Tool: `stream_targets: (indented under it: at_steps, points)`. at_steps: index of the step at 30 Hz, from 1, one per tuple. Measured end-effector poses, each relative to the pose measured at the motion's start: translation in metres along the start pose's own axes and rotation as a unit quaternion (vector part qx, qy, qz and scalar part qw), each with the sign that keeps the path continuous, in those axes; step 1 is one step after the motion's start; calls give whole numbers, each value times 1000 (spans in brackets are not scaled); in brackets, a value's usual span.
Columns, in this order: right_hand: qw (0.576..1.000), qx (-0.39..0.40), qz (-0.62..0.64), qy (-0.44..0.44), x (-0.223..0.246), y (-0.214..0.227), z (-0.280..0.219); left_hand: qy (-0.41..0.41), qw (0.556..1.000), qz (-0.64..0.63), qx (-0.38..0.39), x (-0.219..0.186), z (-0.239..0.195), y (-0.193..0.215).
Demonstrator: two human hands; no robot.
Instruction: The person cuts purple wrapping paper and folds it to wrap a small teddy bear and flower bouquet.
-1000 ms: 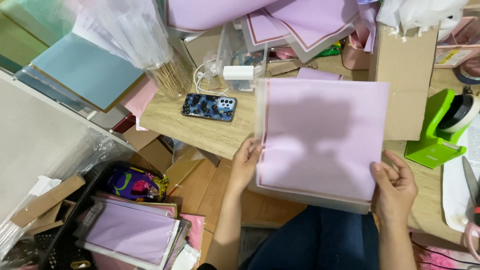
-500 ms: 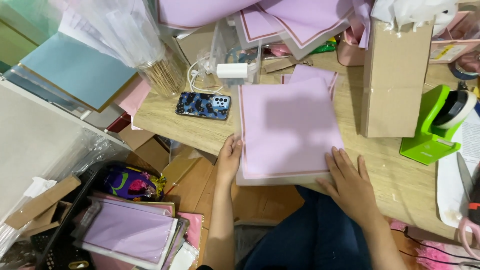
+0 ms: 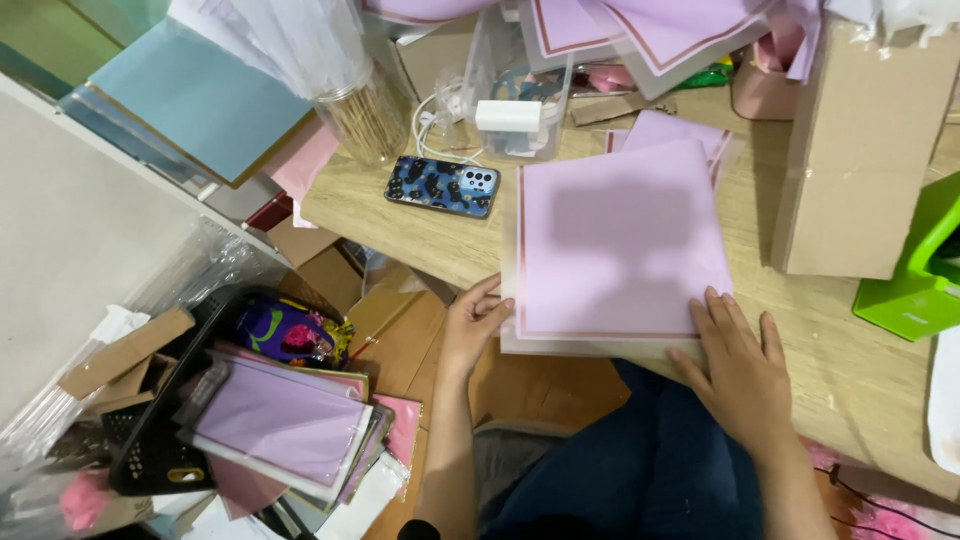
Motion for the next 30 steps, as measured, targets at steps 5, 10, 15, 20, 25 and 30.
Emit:
stream_targets:
  at_steps: [5,10,15,20,25,30]
  points:
    - [1000,7,21,-5,-1,0,0,0,1000,-16,1,7,1,1]
    - [994,-7,113,-5,-11,-9,-8,4,1000,8,-10,-4,-6,-3]
    - [973,-139,181,-16,-18,11,-18,4,1000,14,5,-10,-12,-12]
    - [984,-102,143,-28,-18,-3,-17,17,1000,18,-16,-15,-13,-12]
    - [983,-123,135,-24,-17,3,-17,16,999,28,-29,-17,-14,-13]
    - [989,-130,67,-16,-15,-2,-17,-40,998,30,-35,-19,-14,-17]
Point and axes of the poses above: each hand's wrist, its own z-axis towards the middle knuckle, its own y-axis out of the back of the hand, x = y × z, the point moved 7 cm from there along z, towards the middle knuckle, and after that the axes turned 10 degrees about -z, right-handed, at the moved point
